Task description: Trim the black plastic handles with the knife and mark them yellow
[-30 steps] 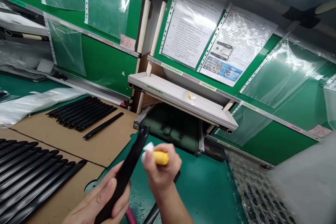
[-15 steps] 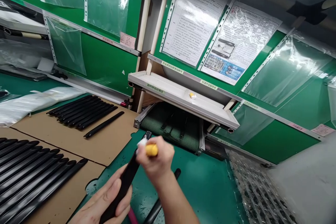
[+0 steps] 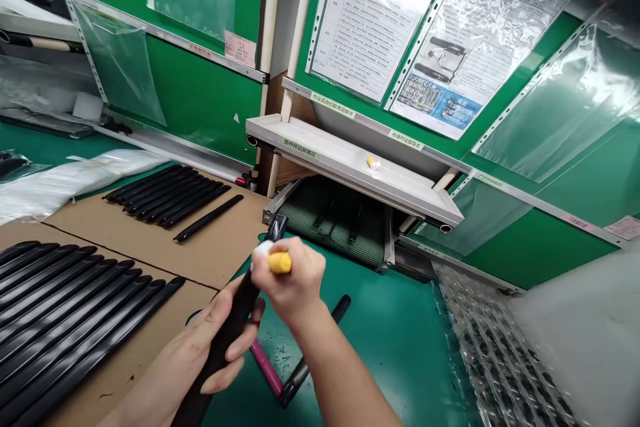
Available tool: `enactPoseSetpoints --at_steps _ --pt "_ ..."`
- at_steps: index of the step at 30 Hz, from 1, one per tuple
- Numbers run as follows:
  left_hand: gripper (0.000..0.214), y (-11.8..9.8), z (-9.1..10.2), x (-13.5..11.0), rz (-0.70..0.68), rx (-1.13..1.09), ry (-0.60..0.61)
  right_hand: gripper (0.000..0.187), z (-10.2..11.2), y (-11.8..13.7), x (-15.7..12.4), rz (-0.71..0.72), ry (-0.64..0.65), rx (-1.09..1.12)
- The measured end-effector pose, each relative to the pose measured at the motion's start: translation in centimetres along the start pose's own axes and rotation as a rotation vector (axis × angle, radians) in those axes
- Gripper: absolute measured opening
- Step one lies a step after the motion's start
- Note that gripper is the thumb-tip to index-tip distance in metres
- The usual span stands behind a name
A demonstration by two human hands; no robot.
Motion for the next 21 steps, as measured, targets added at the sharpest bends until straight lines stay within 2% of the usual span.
enactPoseSetpoints --at_steps 1,3,6,10,13,16,19,21 --pt "0.042 -0.3 -0.3 0.0 -0.022 0.002 0.002 0.023 0.1 -0.3 0.5 -0.013 -0.007 -0.013" --pt "0.037 -0.5 -0.4 0.1 -0.083 -0.041 -0.069 0.022 -0.3 -0.2 0.6 -0.005 0.0 -0.008" --pt "0.037 -0.4 0.4 0.8 -0.182 -0.171 -0.174 0.018 -1.6 1.3 -1.2 0.025 0.021 0.041" --pt "0.035 -1.2 0.7 1.8 -0.245 -0.255 -0.102 0.017 -3.1 3.8 -4.7 0.003 0.063 0.113" --pt "0.018 -3.9 0.8 1.8 -0.403 -0.359 -0.095 0.02 -3.3 5.4 -7.1 -0.011 0.12 0.142" --pt "0.03 -7.3 1.2 1.8 -0.544 -0.507 0.025 0.023 -2.9 6.9 -8.7 0.009 0.2 0.166" --pt "0.034 -9.3 2.0 1.8 -0.643 -0.538 0.039 0.024 -2.1 7.2 -8.5 -0.021 0.175 0.195" --pt "0.031 -9.4 2.3 1.8 -0.696 -0.523 0.001 0.025 -2.0 6.7 -7.2 -0.035 0.121 0.185"
Point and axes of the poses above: each hand's wrist, its own x-axis towards the middle knuckle, its own z-axis out of the back of the hand, y = z × x, the point moved 3 cm from there along x, towards the middle knuckle, and after that the axes turned 15 degrees about y, right-handed, at the moved point
